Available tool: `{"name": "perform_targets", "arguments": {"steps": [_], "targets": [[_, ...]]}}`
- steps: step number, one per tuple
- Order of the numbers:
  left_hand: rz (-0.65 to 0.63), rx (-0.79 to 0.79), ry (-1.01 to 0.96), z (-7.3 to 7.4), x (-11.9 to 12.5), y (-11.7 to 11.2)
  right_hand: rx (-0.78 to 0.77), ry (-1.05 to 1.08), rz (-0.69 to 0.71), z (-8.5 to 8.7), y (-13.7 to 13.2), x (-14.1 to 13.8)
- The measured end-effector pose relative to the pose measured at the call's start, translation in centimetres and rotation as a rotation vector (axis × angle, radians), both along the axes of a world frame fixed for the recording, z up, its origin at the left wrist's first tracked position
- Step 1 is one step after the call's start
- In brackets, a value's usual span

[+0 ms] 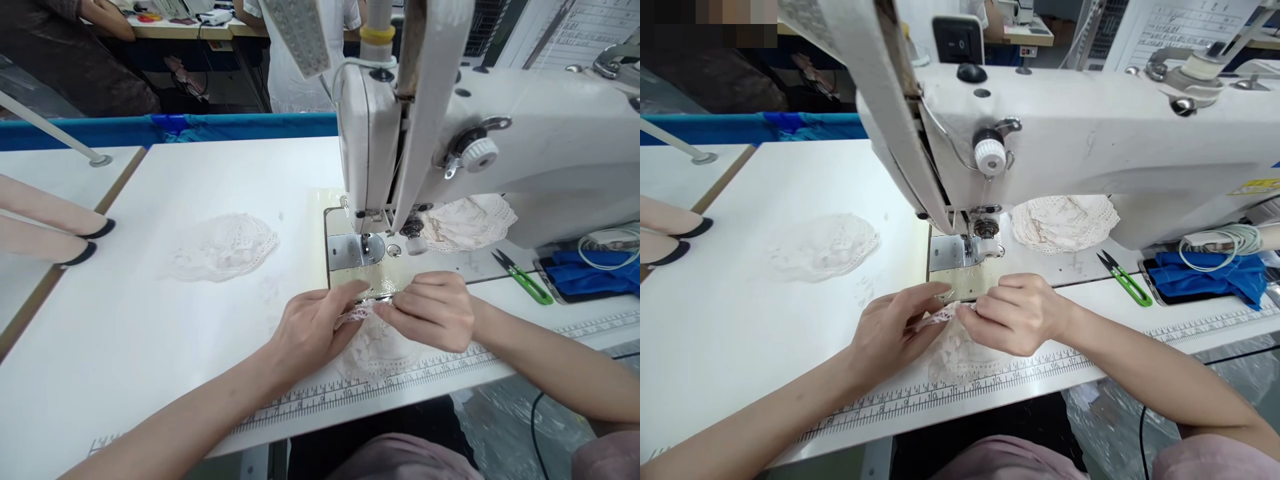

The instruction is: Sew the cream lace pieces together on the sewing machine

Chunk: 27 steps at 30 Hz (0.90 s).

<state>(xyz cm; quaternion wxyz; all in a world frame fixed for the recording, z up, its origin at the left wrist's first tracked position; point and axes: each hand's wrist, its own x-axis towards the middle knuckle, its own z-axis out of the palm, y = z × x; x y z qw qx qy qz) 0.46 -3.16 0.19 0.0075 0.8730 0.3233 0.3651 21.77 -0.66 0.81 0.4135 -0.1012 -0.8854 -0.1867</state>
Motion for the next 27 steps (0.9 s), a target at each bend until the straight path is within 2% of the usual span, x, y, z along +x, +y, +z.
{"name": "perform_targets", "arguments": {"steps": [5, 10, 14, 20, 24, 27], "targets": [[-0.082, 0.126, 0.033, 0.07, -0.06, 0.11, 0.003, -0.002, 0.032, 0.14, -0.05, -0.03], [0.01, 0.076, 0.016, 0.38, -0.24, 0.05, 0.042, 0.001, 0.037, 0.28, -0.09, -0.07], [-0.01, 0.064, 0.0, 0.43, -0.23, -0.01, 0.033, -0.005, 0.042, 0.17, -0.08, -0.02], [0.027, 0.078, 0.0, 0.34, 0.02, -0.08, -0.118, 0.019, -0.085, -0.11, -0.11, -0.57], [0.015, 0.092, 0.012, 0.32, 0.11, -0.04, -0.119, -0.001, -0.14, -0.13, -0.13, -0.91], [0.01, 0.097, 0.014, 0.26, 0.05, 0.0, -0.091, 0.014, -0.127, -0.16, -0.14, -0.93]]}}
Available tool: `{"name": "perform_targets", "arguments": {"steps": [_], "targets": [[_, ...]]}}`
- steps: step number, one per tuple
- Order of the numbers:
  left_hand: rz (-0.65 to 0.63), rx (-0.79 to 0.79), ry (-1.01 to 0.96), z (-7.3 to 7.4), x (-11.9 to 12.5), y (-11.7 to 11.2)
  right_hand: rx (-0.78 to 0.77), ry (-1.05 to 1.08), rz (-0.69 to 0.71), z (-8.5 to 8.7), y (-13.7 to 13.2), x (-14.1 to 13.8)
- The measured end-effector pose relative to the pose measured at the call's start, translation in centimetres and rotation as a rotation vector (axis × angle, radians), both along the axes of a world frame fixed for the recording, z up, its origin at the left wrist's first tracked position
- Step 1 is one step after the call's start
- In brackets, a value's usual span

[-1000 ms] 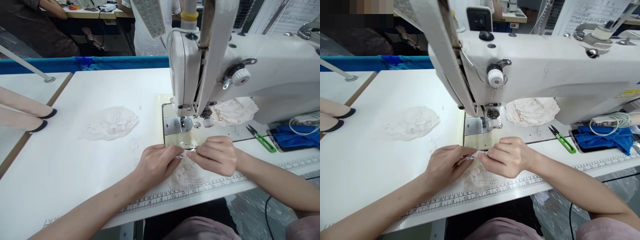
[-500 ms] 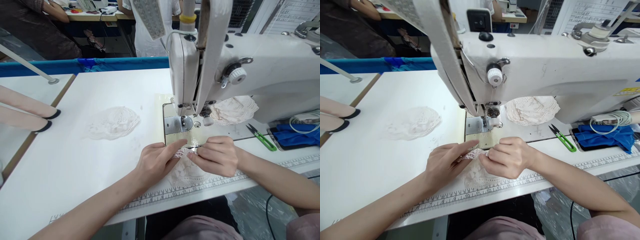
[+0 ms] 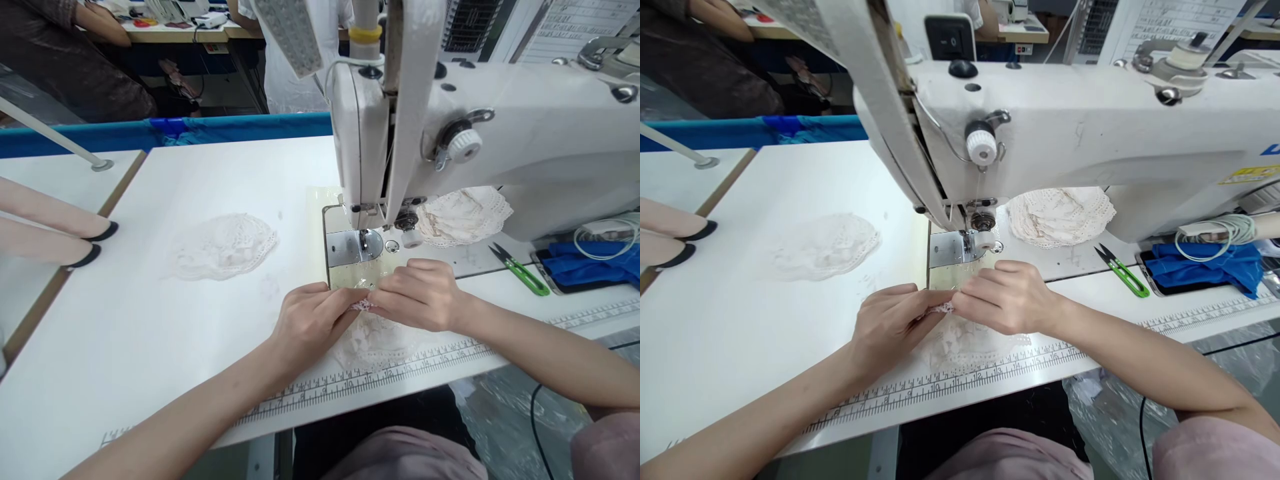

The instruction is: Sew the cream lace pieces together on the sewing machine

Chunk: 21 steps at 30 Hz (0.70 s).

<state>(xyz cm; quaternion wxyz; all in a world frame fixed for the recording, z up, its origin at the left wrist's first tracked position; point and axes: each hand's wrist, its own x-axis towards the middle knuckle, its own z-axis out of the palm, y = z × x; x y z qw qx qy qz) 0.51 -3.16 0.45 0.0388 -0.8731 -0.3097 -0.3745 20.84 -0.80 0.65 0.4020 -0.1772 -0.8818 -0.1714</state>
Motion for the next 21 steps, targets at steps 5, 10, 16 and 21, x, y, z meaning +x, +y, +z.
{"name": "perform_targets", "arguments": {"steps": [5, 10, 16, 21], "targets": [[0.006, -0.02, -0.008, -0.1, -0.1, 0.0, 0.019, -0.003, 0.038, 0.0, 0.0, 0.2], [-0.006, -0.079, -0.026, 0.0, 0.1, -0.2, 0.044, 0.001, 0.089, 0.2, -0.1, 0.5], [0.007, -0.338, -0.086, 0.5, 0.2, -0.7, 0.107, -0.037, 0.122, 0.6, -0.2, 1.0], [0.002, -0.278, -0.03, 0.6, 0.0, -0.8, 0.174, -0.099, 0.186, 1.1, -0.3, 1.4]]}}
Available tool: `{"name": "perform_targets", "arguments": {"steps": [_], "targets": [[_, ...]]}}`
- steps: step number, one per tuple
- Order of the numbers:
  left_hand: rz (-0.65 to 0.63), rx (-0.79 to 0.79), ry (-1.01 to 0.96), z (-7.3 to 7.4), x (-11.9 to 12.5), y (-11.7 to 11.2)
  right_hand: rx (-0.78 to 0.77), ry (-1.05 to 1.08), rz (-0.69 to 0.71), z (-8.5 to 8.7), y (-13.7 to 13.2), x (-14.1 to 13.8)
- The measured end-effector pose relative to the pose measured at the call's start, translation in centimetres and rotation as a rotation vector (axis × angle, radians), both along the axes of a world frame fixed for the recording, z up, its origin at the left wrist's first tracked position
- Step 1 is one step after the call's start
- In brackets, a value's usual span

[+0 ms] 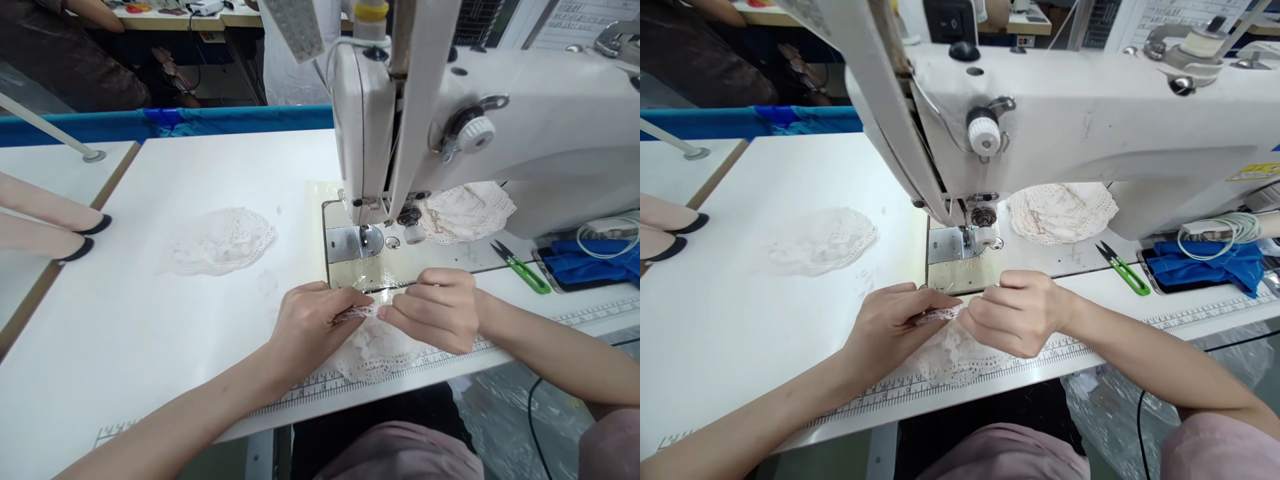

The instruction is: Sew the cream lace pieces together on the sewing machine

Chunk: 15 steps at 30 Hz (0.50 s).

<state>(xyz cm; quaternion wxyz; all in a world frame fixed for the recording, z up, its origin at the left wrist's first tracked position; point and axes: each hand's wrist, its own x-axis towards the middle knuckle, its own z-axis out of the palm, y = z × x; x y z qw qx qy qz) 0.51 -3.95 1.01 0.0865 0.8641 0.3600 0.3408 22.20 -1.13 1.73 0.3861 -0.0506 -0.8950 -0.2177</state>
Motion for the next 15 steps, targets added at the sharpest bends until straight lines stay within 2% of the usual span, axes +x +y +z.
{"name": "perform_targets", "arguments": {"steps": [4, 7, 9, 11, 13, 15], "targets": [[0.007, 0.188, 0.037, -0.3, -0.1, 0.2, 0.083, 0.016, 0.017, 0.2, -0.1, -0.1], [0.007, 0.217, 0.031, -0.3, -0.2, 0.1, 0.091, 0.007, 0.016, 0.3, -0.2, -0.1], [0.007, 0.141, 0.022, -0.3, -0.2, 0.0, 0.074, -0.001, 0.02, 0.3, -0.2, -0.2], [0.01, -0.02, 0.021, -0.2, -0.1, 0.0, 0.018, 0.016, 0.017, 0.1, -0.2, -0.3], [0.032, -0.152, 0.045, -0.3, 0.0, 0.1, -0.092, 0.033, -0.032, -0.3, 0.0, -0.5], [0.076, -0.17, 0.085, -0.5, 0.1, 0.3, -0.257, 0.036, -0.129, -1.0, 0.4, -0.8]]}}
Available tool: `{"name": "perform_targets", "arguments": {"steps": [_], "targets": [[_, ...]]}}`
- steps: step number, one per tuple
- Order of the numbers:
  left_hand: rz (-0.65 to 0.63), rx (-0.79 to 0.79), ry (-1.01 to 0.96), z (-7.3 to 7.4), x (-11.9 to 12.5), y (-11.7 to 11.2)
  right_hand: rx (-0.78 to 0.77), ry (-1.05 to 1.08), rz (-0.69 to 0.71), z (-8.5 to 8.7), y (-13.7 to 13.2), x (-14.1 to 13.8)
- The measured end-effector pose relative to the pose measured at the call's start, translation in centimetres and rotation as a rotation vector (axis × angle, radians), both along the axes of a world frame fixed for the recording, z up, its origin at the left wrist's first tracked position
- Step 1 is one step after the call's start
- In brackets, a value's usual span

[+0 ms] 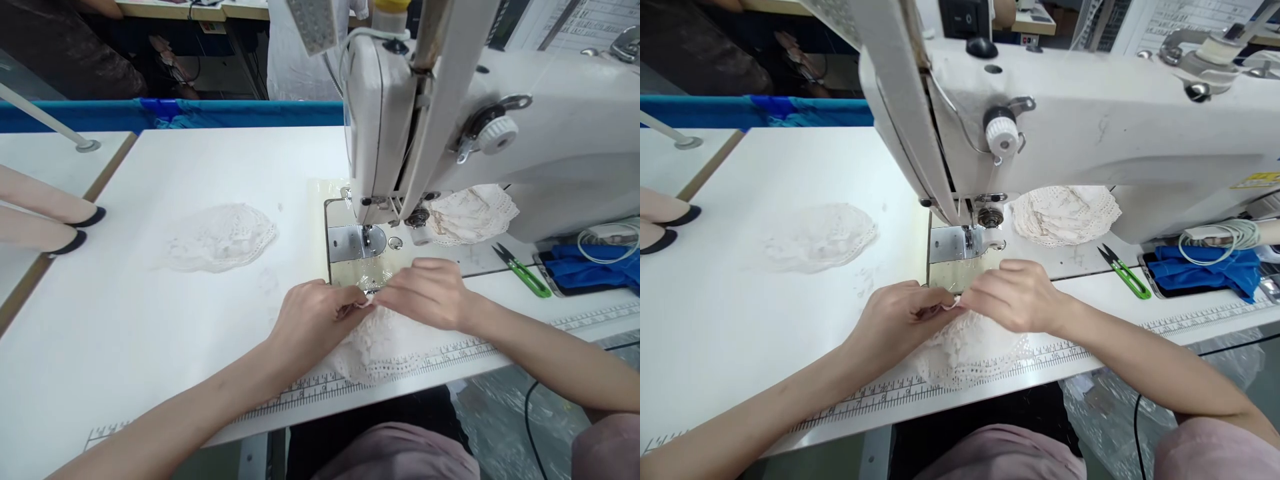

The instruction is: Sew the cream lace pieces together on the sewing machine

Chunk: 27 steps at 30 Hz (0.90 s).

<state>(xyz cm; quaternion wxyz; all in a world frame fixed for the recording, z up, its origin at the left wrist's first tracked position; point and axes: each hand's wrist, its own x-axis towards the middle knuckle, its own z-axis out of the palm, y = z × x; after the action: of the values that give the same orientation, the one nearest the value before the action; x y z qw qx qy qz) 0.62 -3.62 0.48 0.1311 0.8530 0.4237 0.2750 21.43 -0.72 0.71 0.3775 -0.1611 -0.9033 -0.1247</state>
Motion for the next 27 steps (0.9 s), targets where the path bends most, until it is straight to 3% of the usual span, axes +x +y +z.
{"name": "perform_targets", "arguments": {"steps": [7, 11, 13, 16, 20, 25, 27], "targets": [[0.155, -0.01, 0.124, -0.5, 0.2, 1.0, -0.626, -0.027, -0.245, -1.5, 1.6, -0.9], [0.109, 0.327, 0.229, -0.4, 0.2, 0.9, -0.761, -0.036, -0.335, -1.2, 1.7, -1.1], [0.033, 0.476, 0.294, -0.3, 0.3, 0.6, -0.766, -0.044, -0.347, -1.1, 1.8, -1.2], [-0.026, 0.555, 0.381, 0.0, 0.5, 0.0, -0.736, -0.056, -0.352, -1.3, 2.0, -1.0], [0.001, 0.494, 0.428, 0.4, 0.6, -0.5, -0.548, -0.157, -0.366, -1.3, 2.1, 0.0], [0.008, 0.397, 0.406, 0.1, 0.5, 0.2, -0.201, -0.358, -0.616, -0.2, 1.8, 1.2], [0.009, 0.363, 0.386, 0.0, 0.4, 0.7, -0.145, -0.357, -0.602, 0.1, 1.5, 1.0]]}}
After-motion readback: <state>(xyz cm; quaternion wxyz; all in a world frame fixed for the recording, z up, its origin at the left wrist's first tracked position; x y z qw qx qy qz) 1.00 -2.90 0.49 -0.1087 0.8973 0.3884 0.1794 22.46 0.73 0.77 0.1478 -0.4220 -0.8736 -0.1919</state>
